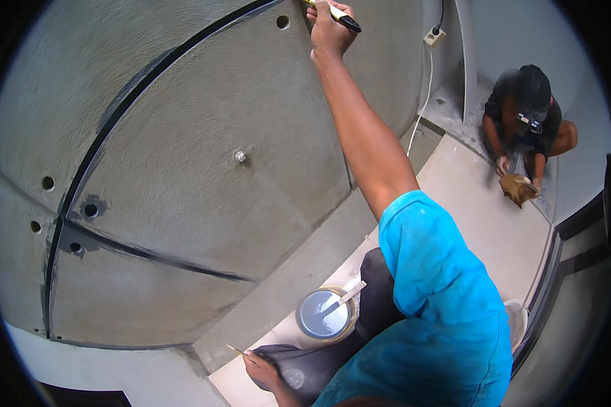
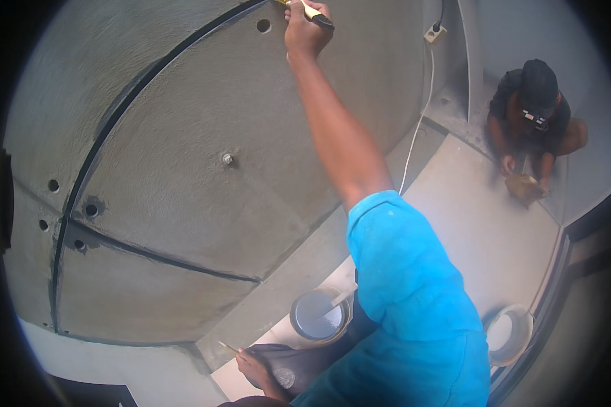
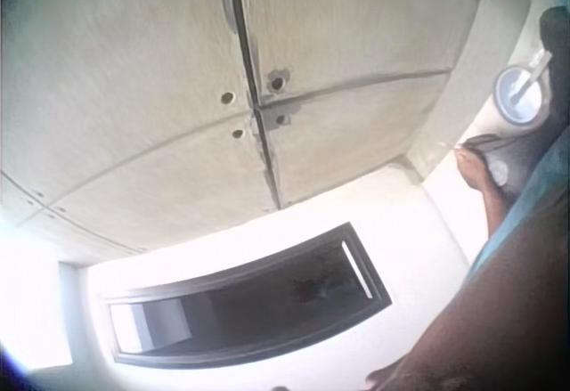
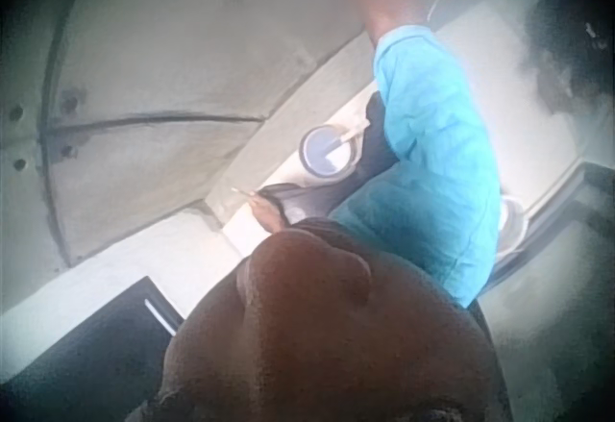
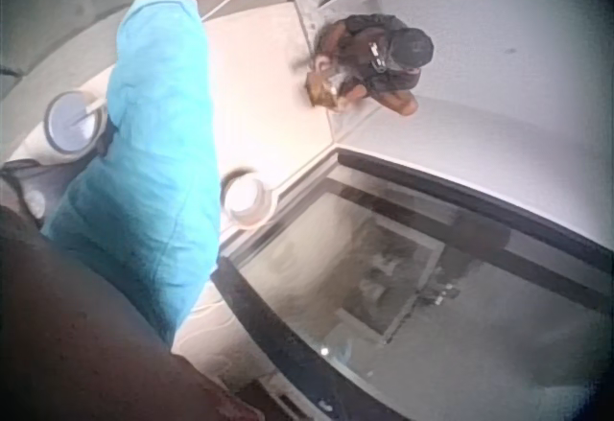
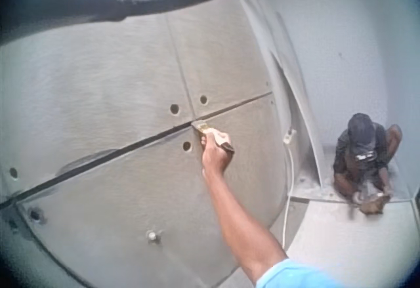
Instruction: The person paints a textured ceiling using a paintbrush and a can of grey paint. They repeatedly dip the brush into the paint can and apply paint to the ceiling surface, focusing on seams and edges.
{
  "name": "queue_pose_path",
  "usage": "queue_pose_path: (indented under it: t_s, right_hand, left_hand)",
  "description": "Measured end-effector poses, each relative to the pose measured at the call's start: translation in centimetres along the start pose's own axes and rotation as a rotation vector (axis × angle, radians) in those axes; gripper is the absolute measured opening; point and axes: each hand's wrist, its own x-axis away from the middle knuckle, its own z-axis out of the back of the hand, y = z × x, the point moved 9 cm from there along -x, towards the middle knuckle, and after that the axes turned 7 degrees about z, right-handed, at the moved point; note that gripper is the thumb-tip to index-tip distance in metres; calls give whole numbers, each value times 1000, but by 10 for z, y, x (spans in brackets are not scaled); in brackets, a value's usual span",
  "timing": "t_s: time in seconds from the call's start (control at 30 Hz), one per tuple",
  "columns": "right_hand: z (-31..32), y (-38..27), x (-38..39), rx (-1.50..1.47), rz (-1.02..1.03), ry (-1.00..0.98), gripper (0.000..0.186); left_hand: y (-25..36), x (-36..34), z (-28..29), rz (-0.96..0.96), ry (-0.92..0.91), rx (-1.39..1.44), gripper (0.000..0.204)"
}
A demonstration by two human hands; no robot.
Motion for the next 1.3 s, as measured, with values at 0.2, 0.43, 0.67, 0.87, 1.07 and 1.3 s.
queue_pose_path:
  t_s: [0.2,0.43,0.67,0.87,1.07,1.3]
  right_hand:
    - [-3,-11,7,-48,-103,-38,10]
    - [6,0,-10,-68,-25,49,8]
    - [-51,-83,26,559,131,-315,17]
    - [-106,-109,121,447,532,-675,29]
    - [-108,-121,52,758,342,-684,21]
    - [-101,-105,38,676,327,-737,30]
  left_hand:
    - [0,1,10,-6,32,-5,49]
    - [10,4,3,-13,10,21,47]
    - [3,2,16,-3,49,-3,47]
    - [-9,-4,4,12,13,-17,46]
    - [-19,0,15,52,43,12,47]
    - [-30,-1,3,81,1,52,46]
